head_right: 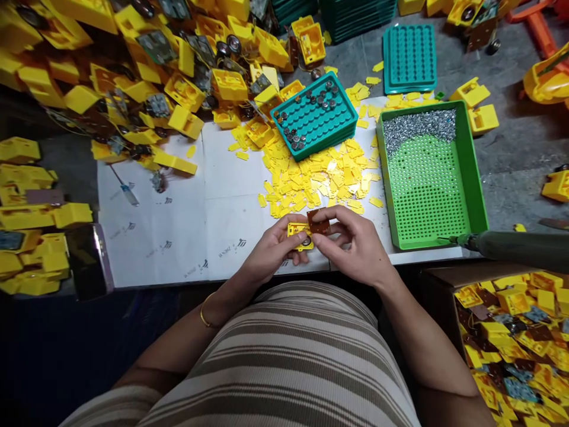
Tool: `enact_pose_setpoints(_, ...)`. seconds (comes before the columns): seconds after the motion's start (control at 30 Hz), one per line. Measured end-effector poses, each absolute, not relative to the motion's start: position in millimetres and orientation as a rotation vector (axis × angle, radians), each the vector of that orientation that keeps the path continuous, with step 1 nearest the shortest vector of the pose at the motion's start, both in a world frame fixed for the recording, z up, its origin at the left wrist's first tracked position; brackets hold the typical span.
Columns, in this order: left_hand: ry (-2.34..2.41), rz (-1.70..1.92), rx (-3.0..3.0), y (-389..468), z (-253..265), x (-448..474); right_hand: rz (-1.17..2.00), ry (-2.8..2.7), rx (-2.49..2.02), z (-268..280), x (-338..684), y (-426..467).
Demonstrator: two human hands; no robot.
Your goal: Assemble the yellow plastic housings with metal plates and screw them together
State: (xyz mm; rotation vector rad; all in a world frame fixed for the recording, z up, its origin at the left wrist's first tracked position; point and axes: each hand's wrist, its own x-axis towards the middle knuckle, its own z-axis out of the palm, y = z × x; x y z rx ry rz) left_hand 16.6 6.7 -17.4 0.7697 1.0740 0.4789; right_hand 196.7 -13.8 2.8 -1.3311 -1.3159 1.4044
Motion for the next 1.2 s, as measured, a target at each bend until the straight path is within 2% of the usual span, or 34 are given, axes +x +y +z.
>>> enact_pose_setpoints(0.17, 0.968, 0.519, 0.538, 7, -15, 16, 1.215, -1.342, -1.302, -9, 183, -22)
enact_pose_setpoints(0.3, 0.907, 0.591, 0.41, 8, -15, 14, 1.134, -1.633, -1.305, -6, 184, -26)
enact_pose_setpoints(0.53, 0.934, 0.631, 0.411, 5, -7, 13, 0.859, -2.079, -1.309, 11, 190, -27)
enact_pose_setpoints(0.83, 0.959, 0.599, 0.416, 3, -4, 16, 0.676, -2.472, -1.289, 21, 186, -28)
enact_pose_setpoints(1.2, 0.927, 0.63, 0.473, 2, 1, 20, 0.671, -2.209, -1.268, 19, 193, -32)
